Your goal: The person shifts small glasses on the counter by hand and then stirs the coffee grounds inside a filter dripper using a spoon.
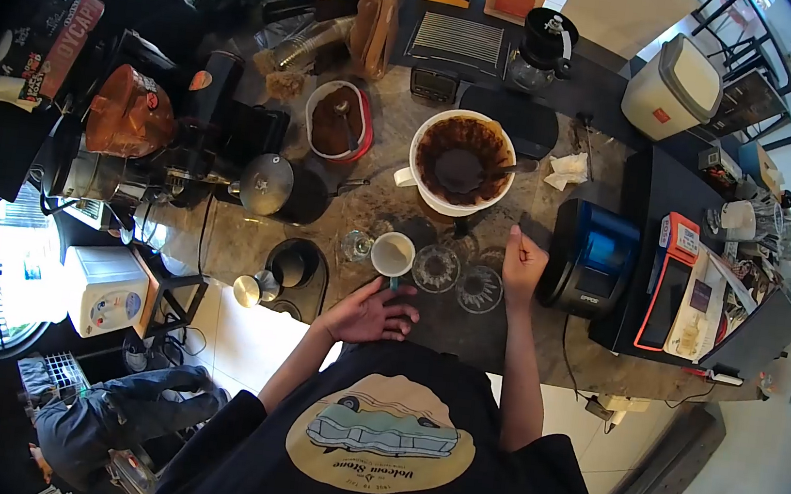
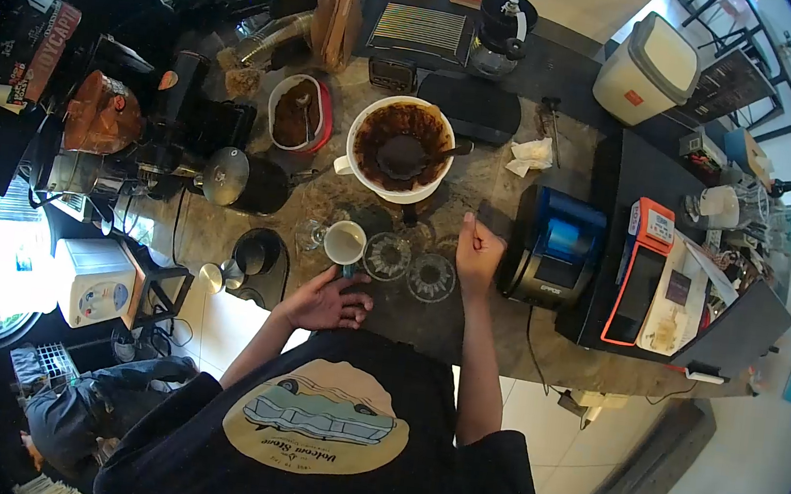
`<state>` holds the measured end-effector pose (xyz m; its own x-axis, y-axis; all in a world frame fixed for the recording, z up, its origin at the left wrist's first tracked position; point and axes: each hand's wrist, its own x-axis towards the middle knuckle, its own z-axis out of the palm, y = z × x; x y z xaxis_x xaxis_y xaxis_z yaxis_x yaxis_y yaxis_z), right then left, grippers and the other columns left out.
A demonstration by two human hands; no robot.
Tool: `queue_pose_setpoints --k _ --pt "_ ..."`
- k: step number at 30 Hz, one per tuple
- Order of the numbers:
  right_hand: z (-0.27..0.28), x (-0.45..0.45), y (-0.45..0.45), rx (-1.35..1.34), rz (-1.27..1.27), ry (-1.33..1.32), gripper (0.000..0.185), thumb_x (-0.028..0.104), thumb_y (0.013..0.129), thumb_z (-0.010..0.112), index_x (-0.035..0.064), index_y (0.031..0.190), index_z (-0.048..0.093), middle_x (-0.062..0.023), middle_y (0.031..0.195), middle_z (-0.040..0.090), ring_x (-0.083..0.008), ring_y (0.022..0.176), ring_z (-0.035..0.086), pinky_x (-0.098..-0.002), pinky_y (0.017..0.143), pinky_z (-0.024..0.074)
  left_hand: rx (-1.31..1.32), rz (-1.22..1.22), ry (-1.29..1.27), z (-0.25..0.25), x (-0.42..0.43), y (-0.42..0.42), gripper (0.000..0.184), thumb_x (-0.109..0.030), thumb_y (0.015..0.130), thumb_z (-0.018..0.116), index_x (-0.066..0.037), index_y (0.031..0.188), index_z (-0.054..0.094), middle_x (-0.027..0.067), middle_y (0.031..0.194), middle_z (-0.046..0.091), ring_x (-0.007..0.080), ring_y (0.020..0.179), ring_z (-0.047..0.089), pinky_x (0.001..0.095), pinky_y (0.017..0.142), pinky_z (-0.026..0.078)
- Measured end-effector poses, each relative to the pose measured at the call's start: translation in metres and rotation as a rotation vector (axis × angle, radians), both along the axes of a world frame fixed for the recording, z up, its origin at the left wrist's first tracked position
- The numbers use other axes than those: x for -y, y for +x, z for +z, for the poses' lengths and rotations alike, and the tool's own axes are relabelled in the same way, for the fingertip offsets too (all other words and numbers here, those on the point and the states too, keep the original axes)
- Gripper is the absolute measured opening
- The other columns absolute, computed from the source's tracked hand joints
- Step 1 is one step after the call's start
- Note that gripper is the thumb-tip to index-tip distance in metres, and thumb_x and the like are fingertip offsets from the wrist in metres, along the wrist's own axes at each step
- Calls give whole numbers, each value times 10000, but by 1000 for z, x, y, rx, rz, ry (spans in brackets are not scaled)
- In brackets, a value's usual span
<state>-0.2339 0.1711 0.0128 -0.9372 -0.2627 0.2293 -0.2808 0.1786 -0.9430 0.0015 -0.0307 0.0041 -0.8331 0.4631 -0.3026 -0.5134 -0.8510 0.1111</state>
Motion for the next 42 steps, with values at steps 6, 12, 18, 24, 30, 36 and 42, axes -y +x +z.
queue_pose_setpoints --k 6,12,18,24,30,36,42 --pt "3 2 1 6 -4 -3 440 143 1021 598 40 675 348 31 600 225 -53 569 212 -313 494 164 -3 -5 -14 3 0 -1 652 -620 1048 286 -163 1507 362 163 1275 548 286 1116 582 430 1024 455" --pt "3 2 2 10 -6 0 444 141 1022 600 37 674 343 39 599 230 -51 571 213 -311 494 163 -36 -7 8 3 0 0 657 -614 1055 259 -163 1525 347 159 1317 536 263 1137 584 409 1017 461" --pt "5 3 1 2 -3 -6 450 139 1020 602 42 673 333 37 603 231 -54 569 215 -310 496 165 12 -5 -24 3 0 -1 660 -626 1046 284 -162 1511 360 164 1273 550 287 1105 585 429 1015 460" --pt "5 4 1 -3 -3 5 453 135 1018 605 39 669 331 30 600 230 -54 566 216 -311 497 166 2 -7 -5 3 0 -2 654 -622 1046 293 -165 1507 371 167 1268 557 284 1107 586 430 1017 460" --pt "4 4 2 -6 1 5 451 128 1019 600 42 668 329 34 602 231 -48 569 219 -308 498 165 -48 0 51 -1 0 0 664 -614 1054 273 -152 1524 346 169 1318 536 275 1145 585 408 1036 461" --pt "10 4 2 1 0 20 446 122 1015 598 36 665 334 28 596 229 -53 563 219 -311 497 172 -51 -3 55 0 0 -1 665 -616 1052 272 -155 1524 355 162 1319 535 268 1151 579 406 1045 450" --pt "11 5 2 6 6 18 439 116 1012 595 27 667 339 15 600 229 -56 562 222 -311 495 174 -35 2 55 1 0 0 644 -603 1061 241 -176 1527 365 173 1307 537 285 1140 570 429 1037 442"
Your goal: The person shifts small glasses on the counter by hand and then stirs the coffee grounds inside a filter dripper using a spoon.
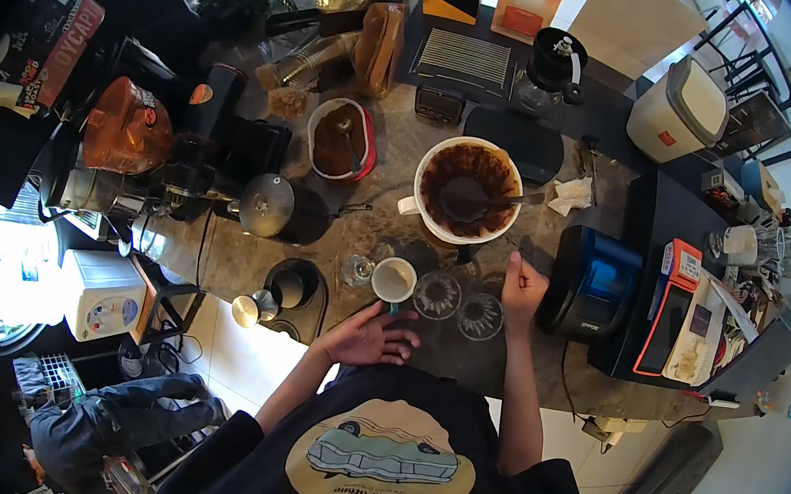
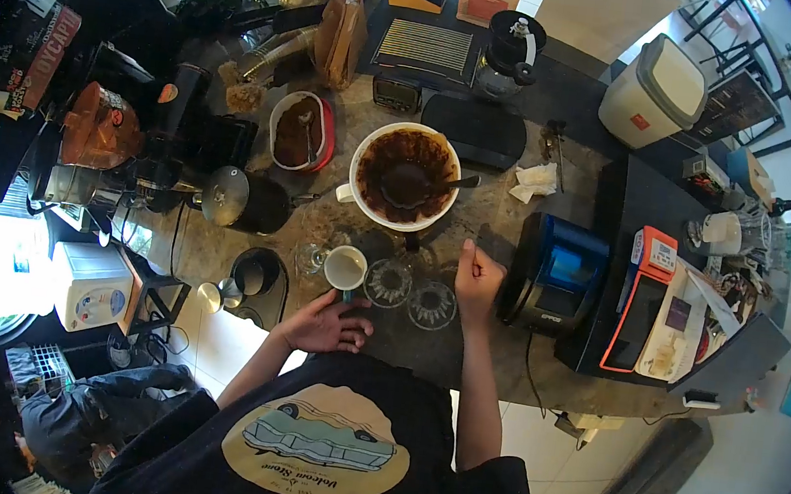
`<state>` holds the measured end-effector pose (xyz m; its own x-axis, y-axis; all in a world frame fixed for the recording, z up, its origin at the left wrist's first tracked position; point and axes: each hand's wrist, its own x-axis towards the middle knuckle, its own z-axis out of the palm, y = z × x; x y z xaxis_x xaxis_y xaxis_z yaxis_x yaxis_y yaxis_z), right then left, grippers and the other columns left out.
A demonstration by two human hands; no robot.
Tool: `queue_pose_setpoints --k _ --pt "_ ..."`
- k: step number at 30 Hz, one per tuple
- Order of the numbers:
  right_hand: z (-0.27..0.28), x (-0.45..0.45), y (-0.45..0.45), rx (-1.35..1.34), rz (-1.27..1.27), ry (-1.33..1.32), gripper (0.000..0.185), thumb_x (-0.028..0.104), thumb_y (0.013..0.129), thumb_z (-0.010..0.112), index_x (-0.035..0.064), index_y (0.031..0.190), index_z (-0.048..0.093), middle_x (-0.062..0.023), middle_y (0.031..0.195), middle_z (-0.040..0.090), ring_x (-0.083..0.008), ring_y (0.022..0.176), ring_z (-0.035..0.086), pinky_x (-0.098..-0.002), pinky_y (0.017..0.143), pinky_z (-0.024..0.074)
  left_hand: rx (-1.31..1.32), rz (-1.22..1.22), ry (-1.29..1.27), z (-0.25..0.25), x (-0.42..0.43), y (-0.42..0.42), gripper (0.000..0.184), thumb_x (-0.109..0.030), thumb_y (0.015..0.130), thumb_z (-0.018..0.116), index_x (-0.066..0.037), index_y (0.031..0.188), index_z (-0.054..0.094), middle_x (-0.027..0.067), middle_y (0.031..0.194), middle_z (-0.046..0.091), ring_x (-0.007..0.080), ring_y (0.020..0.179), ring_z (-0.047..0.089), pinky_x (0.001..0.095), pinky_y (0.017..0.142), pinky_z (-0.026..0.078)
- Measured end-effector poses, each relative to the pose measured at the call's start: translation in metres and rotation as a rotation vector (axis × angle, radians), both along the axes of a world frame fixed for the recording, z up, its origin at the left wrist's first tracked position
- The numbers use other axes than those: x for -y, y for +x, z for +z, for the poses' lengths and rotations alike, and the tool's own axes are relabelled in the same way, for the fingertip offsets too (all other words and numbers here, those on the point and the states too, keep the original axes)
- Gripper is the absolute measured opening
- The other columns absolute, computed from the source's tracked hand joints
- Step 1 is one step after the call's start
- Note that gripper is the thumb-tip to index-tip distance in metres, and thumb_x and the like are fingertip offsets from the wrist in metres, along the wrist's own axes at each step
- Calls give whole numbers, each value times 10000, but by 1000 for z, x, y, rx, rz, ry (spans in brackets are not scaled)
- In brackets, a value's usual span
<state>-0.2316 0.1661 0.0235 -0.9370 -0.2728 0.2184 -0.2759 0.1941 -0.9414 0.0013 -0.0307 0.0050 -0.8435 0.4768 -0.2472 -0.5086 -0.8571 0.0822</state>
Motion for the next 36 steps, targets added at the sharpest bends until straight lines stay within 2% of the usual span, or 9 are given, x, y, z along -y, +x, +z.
queue_pose_setpoints --k 36 --pt "5 2 1 -8 7 29 433 115 1010 601 23 661 361 19 593 232 -60 555 222 -313 488 180 4 -9 19 -6 1 2 665 -615 1056 233 -185 1549 349 178 1324 538 292 1157 565 432 1064 419"
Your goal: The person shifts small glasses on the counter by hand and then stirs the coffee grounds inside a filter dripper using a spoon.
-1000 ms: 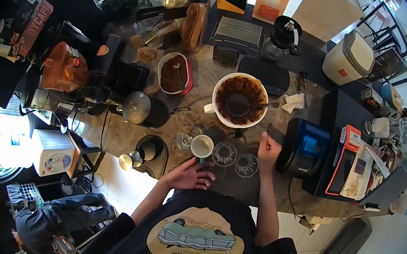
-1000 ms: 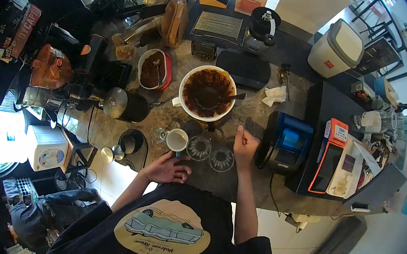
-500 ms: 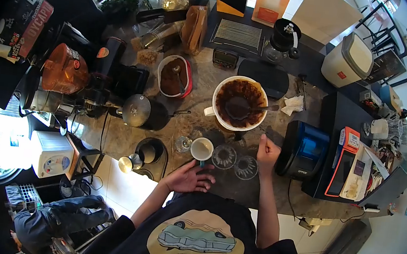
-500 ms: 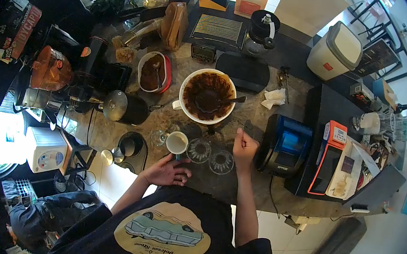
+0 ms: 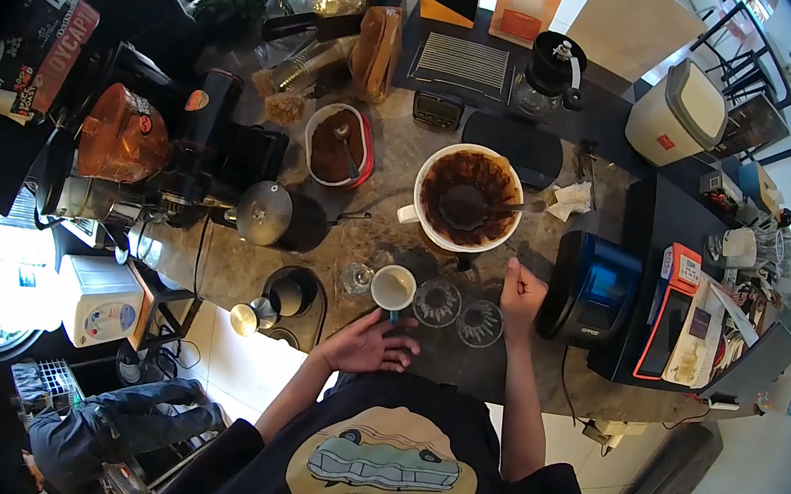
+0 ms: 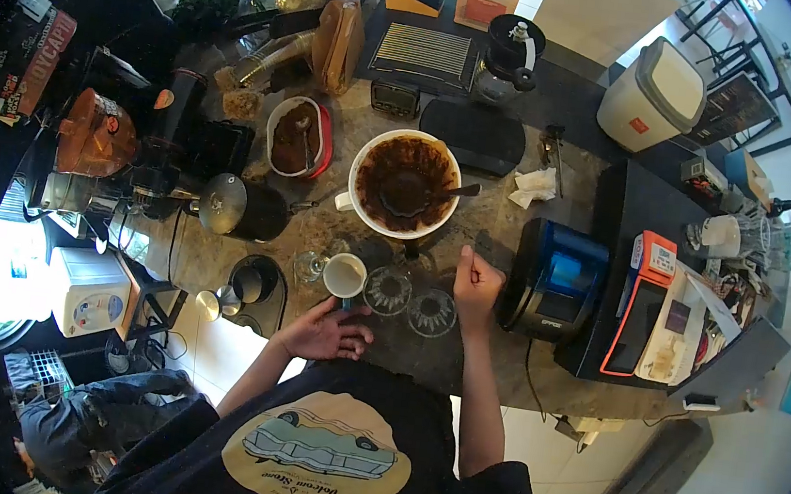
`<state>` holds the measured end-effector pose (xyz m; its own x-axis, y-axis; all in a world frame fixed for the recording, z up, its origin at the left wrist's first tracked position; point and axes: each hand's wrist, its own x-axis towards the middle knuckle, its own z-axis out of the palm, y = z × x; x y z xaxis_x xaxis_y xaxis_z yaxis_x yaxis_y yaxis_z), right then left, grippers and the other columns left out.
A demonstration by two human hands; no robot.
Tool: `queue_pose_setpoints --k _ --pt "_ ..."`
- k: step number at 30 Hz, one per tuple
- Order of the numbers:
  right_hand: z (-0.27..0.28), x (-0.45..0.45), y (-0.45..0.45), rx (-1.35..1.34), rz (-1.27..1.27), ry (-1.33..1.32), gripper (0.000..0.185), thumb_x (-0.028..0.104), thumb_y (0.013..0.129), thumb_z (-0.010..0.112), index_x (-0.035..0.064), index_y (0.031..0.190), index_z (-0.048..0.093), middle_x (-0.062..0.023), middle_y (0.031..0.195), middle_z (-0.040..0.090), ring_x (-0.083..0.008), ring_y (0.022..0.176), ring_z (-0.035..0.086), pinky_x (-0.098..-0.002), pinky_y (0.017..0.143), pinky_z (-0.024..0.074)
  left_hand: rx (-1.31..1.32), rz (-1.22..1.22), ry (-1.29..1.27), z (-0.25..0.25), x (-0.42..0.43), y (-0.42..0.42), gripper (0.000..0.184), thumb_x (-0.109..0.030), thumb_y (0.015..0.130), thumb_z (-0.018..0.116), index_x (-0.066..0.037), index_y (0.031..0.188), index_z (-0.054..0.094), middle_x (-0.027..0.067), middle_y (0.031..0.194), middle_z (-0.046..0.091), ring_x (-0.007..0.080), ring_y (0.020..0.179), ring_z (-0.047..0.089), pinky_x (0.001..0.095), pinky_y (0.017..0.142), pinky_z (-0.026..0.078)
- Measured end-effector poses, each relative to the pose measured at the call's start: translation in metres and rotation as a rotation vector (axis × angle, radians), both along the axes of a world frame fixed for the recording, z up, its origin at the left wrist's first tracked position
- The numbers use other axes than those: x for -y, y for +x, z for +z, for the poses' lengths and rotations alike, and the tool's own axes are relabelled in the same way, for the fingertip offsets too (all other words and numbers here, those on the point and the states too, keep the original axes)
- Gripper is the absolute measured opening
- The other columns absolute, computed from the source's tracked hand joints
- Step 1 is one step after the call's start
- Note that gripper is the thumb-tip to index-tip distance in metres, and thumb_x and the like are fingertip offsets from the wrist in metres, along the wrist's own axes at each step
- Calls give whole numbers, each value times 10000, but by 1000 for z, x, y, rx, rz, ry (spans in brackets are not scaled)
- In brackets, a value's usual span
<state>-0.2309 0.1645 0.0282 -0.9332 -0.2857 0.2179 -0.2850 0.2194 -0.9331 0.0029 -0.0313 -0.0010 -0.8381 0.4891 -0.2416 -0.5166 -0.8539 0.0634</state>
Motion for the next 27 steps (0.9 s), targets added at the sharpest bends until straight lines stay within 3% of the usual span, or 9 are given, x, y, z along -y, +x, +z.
queue_pose_setpoints --k 17,23,27 --pt "-3 0 0 -17 -30 23 434 102 996 611 29 654 355 9 593 236 -67 549 227 -314 483 188 -5 -5 39 -4 1 0 656 -598 1064 207 -176 1548 338 193 1341 520 317 1163 567 434 1067 421" --pt "-9 -1 0 -39 -35 48 431 104 997 610 25 659 355 0 592 243 -71 545 237 -317 482 202 -31 -17 8 1 1 -2 659 -590 1066 228 -155 1556 303 175 1344 517 274 1158 581 400 1068 435" --pt "-8 -1 0 -25 -15 69 415 119 1003 605 16 670 381 -7 596 252 -77 548 250 -316 488 216 -8 -9 10 -1 0 -1 653 -593 1066 209 -174 1550 333 189 1326 521 314 1149 573 437 1073 420"
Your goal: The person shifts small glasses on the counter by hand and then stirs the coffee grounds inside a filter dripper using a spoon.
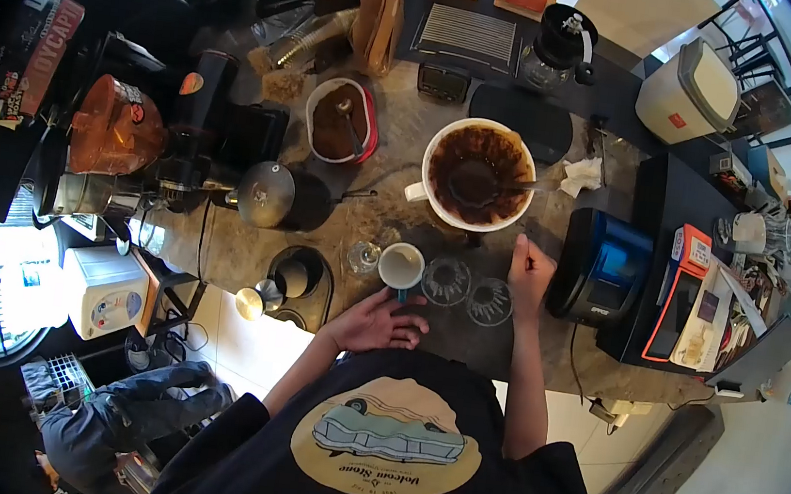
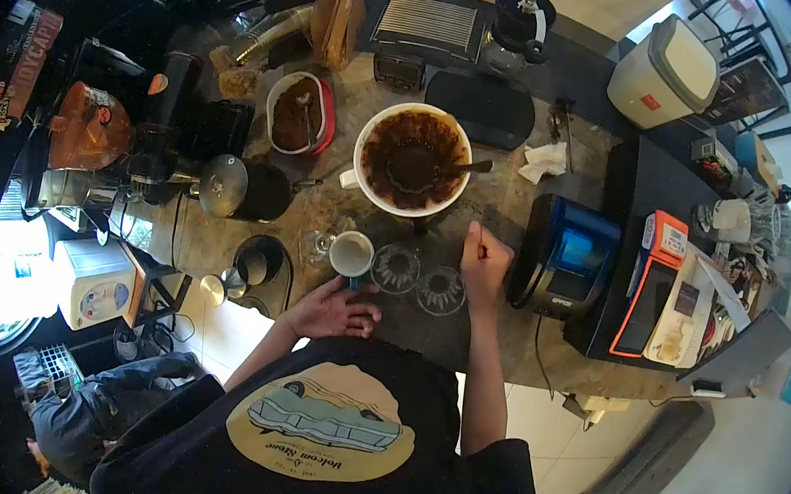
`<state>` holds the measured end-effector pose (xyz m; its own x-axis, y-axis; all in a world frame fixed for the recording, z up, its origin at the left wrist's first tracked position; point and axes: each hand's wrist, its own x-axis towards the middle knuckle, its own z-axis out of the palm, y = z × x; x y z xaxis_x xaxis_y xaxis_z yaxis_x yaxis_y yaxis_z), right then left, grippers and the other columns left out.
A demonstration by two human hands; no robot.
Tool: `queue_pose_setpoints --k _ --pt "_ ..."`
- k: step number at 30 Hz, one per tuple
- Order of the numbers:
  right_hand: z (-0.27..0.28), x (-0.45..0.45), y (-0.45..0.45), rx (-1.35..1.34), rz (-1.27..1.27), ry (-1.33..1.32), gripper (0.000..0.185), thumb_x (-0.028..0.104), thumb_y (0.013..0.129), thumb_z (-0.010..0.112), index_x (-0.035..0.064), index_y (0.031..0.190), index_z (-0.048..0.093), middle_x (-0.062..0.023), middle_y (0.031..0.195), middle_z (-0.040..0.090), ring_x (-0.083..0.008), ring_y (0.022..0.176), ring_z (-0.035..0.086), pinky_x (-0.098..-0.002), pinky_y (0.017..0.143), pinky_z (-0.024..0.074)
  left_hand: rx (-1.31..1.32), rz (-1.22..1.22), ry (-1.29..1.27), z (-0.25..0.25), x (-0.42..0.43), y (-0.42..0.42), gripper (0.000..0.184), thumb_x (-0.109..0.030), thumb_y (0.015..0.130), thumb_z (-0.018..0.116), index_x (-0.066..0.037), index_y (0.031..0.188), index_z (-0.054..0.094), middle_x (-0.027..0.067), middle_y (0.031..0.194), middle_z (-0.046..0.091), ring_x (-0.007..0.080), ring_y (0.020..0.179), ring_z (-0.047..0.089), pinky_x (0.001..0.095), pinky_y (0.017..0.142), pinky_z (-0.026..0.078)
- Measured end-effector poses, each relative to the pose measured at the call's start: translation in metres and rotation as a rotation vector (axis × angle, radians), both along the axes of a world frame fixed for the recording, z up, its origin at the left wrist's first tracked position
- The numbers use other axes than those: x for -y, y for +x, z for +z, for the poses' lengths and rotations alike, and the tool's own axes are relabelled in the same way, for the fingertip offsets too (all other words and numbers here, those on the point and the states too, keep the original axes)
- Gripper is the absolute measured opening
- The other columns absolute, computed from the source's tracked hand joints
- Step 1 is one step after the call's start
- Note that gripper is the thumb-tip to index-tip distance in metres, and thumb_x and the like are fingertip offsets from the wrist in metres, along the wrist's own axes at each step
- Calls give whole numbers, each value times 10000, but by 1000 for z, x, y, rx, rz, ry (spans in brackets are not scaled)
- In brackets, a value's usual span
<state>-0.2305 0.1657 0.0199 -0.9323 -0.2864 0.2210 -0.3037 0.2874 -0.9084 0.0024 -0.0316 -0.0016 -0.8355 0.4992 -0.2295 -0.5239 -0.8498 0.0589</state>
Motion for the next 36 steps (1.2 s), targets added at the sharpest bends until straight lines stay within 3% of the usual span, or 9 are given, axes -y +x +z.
queue_pose_setpoints --k 8,11,36 --pt "10 2 1 71 16 -1 403 157 1014 590 -4 689 413 -20 606 277 -73 575 278 -312 506 240 -19 4 -13 4 0 -2 658 -592 1066 226 -149 1544 317 176 1329 523 273 1142 589 404 1062 437" --pt "12 4 1 35 24 -8 398 151 1010 592 -13 693 416 -29 603 287 -80 574 284 -311 509 241 9 14 -2 1 0 -2 650 -588 1068 212 -166 1548 335 195 1305 530 309 1132 580 433 1053 438" --pt "6 3 -1 -3 50 -17 389 158 1013 602 -17 710 431 -29 604 296 -79 568 289 -310 498 249 23 25 -23 4 -1 -1 660 -604 1063 217 -170 1544 341 199 1310 527 308 1139 575 433 1047 436"
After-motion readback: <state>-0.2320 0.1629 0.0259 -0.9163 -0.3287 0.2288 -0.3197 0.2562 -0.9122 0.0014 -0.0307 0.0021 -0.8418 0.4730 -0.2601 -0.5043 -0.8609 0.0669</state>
